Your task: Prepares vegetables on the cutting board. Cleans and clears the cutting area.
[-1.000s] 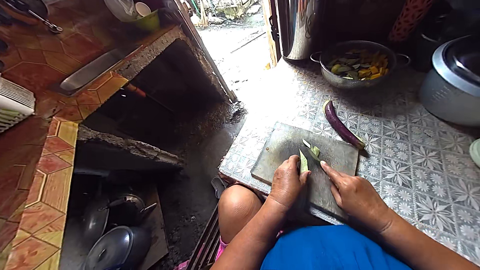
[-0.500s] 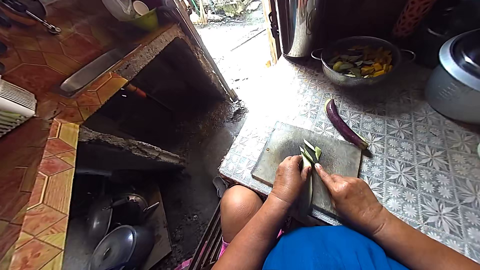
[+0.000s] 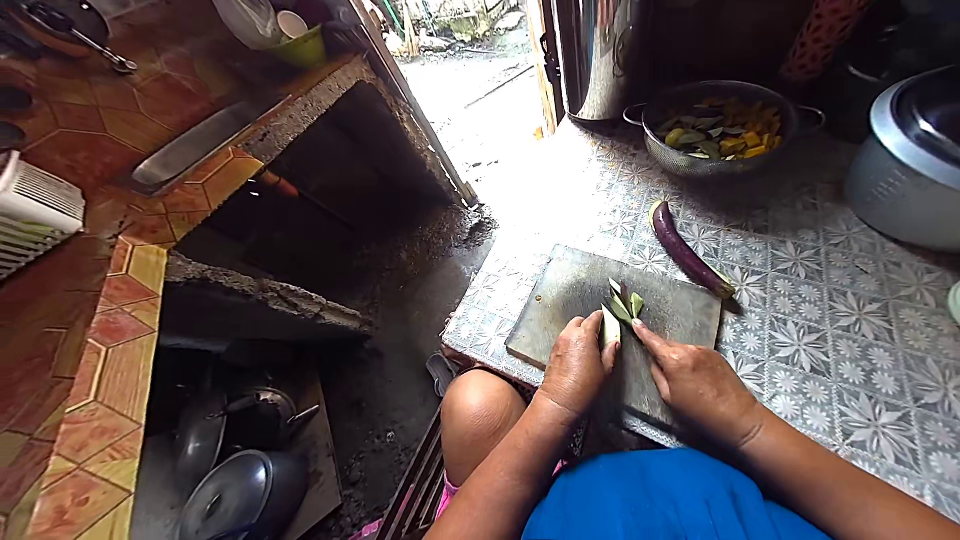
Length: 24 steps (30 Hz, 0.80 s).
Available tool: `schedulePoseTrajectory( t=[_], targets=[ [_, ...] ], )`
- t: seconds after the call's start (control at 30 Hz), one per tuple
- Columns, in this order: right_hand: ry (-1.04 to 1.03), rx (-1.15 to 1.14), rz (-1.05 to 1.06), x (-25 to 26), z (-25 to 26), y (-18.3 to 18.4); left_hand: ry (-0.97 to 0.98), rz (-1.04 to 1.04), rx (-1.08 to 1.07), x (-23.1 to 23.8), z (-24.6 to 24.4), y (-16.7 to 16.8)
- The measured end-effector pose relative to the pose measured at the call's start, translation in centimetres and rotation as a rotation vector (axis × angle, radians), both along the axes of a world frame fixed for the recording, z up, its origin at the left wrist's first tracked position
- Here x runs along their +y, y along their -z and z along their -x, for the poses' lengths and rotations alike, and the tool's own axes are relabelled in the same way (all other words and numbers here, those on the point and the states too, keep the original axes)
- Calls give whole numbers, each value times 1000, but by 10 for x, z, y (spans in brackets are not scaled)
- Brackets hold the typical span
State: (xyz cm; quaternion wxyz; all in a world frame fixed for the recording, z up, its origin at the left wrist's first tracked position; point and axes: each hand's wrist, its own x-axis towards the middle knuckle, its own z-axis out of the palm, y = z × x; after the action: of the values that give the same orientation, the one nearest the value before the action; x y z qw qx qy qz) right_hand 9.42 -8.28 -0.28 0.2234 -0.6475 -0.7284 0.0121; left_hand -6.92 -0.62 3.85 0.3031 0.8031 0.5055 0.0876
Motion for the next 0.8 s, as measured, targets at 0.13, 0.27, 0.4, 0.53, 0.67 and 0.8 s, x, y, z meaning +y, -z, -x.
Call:
schedulePoseTrajectory(
  t=[0.13,0.27,0.4,0.53,0.67,0.8],
  targets=[
    [-1,6,-97,-9,-6,-1,-26,-115,-154,2,-1,17],
    [-26,-54,-159,-10,-3,-3,-44,-158,-188,5,-8,21],
    [-30,-108,-122,-10,0,-1,-50,-165,-193,6,-9,22],
    [0,-181,-85,-10,7,-7,-43,-155,-167,5,-9,21],
    [43,-202,-53,4,18,-7,-37,-177,-158,5,-10,22],
    [40,-149,48,14,18,-10,-32,-136,-166,2,-7,18]
  ],
)
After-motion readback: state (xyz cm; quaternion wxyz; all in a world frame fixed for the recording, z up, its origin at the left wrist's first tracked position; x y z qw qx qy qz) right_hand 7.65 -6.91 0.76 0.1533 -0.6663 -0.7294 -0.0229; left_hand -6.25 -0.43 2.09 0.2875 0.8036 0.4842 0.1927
